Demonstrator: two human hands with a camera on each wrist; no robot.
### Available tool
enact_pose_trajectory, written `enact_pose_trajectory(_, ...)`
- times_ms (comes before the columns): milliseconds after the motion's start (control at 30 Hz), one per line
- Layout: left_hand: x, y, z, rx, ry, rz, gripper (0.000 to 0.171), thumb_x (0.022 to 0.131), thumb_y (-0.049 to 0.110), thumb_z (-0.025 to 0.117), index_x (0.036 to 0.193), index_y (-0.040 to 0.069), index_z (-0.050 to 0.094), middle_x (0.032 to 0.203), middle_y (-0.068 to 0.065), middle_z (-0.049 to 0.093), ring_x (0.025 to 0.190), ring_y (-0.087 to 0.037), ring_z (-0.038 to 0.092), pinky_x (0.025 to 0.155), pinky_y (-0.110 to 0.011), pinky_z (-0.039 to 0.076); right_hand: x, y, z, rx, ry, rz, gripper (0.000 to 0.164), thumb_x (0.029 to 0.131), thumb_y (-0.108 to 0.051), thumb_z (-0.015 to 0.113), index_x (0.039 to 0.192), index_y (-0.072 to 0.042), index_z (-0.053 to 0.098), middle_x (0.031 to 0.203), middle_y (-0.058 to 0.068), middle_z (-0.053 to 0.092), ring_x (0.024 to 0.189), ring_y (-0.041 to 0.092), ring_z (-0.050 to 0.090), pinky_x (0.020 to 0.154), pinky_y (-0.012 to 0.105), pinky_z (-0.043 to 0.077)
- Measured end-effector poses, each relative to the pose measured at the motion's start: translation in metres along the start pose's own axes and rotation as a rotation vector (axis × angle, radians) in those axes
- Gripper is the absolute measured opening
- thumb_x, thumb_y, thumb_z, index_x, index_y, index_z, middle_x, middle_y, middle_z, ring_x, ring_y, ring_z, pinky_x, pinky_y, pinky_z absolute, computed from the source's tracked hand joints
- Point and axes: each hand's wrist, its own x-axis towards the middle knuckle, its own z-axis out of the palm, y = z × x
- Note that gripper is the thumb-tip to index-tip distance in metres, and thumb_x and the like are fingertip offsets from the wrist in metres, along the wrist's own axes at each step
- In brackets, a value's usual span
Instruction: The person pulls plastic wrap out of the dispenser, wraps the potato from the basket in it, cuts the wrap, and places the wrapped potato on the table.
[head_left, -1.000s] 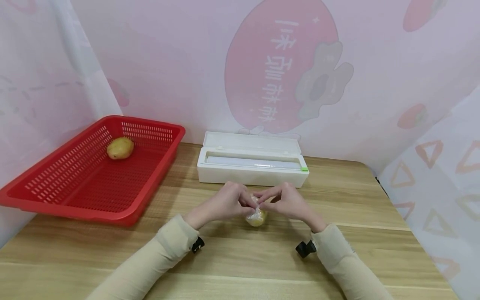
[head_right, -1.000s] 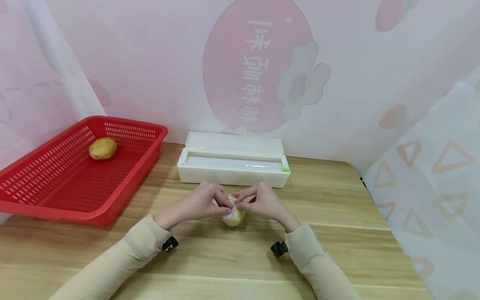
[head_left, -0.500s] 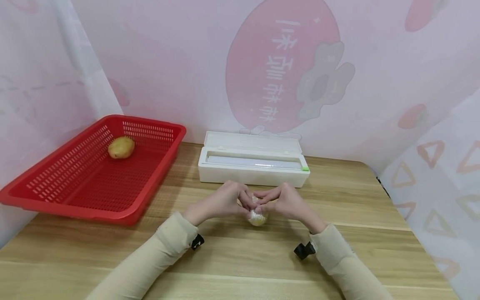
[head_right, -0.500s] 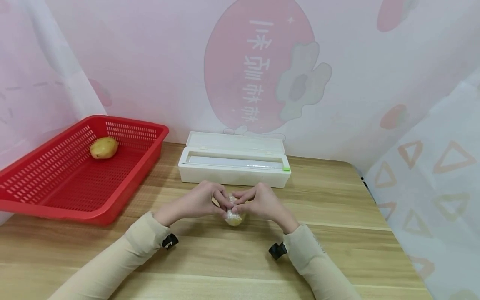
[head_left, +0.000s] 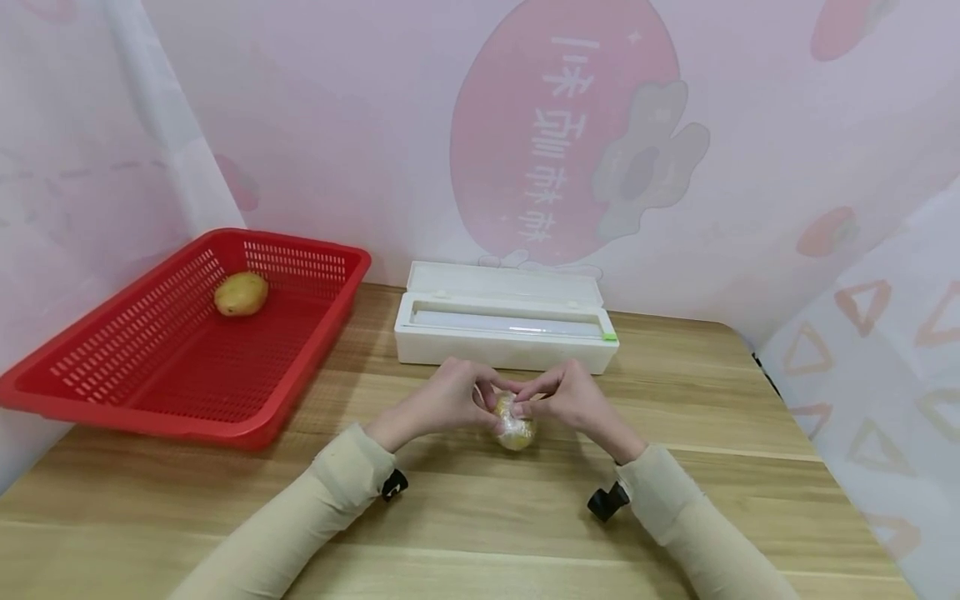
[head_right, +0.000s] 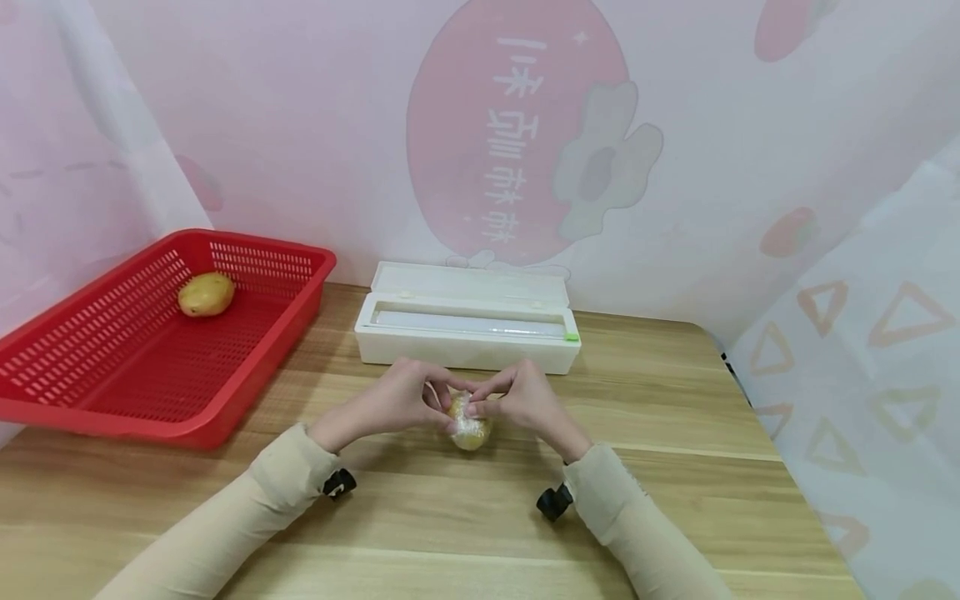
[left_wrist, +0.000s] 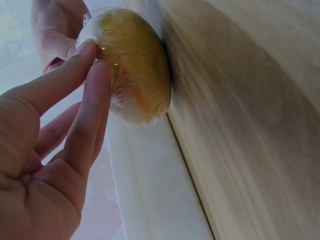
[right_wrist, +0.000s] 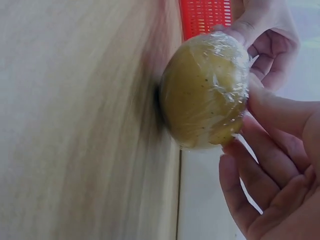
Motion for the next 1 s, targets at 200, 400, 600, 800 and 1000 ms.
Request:
enact_pose_trajectory(200,0.000,0.000,0.000,0.025,-0.003,-0.028,0.038,0.070,0.012,0.090,0.105,0.010,0.077,0.080,0.000,0.069,0.069,-0.009,0.065,0.061,-0.024,0.054,0.000,0.000,0.004,0.078,0.023,-0.012,0.012,0.073,-0.014,0.088,0.081,-0.012,0.079,0.094,-0.001,0.074,0.092,0.021,0.069,0.070,0.031,0.056)
enact_pose_trajectory(400,-0.001,0.000,-0.001,0.063,0.011,-0.059,0.052,0.069,0.016,0.092,0.115,0.003,0.070,0.101,-0.007,0.069,0.075,-0.013,0.065,0.062,-0.026,0.054,-0.004,-0.002,0.006,-0.047,0.071,-0.045,0.016,0.076,-0.021,0.087,0.090,-0.017,0.081,0.089,-0.004,0.074,0.053,0.006,0.048,0.049,0.020,0.042)
enact_pose_trajectory(600,0.000,0.000,-0.001,0.090,0.006,-0.054,0.043,0.070,0.021,0.091,0.110,0.012,0.076,0.106,0.000,0.072,0.092,-0.017,0.065,0.079,-0.034,0.053,-0.007,-0.005,0.010,-0.226,0.138,-0.132,0.008,0.081,-0.023,0.084,0.085,-0.017,0.081,0.089,-0.007,0.074,0.041,0.004,0.025,0.038,0.022,0.027)
enact_pose_trajectory(800,0.001,-0.001,-0.001,0.089,0.015,-0.025,0.038,0.071,0.023,0.090,0.106,0.014,0.078,0.102,0.002,0.072,0.092,-0.016,0.065,0.081,-0.035,0.053,-0.005,-0.010,0.013,-0.321,0.181,-0.214,0.008,0.084,-0.020,0.081,0.086,-0.012,0.081,0.089,-0.005,0.074,0.035,0.001,0.026,0.035,0.021,0.029)
enact_pose_trajectory(1000,0.001,-0.004,0.000,0.075,0.022,-0.014,0.039,0.070,0.021,0.091,0.104,0.011,0.078,0.103,-0.001,0.073,0.092,-0.018,0.066,0.082,-0.038,0.053,-0.003,-0.011,0.016,-0.346,0.167,-0.226,0.012,0.084,-0.019,0.080,0.090,-0.008,0.080,0.092,-0.002,0.074,0.036,-0.001,0.020,0.035,0.019,0.026)
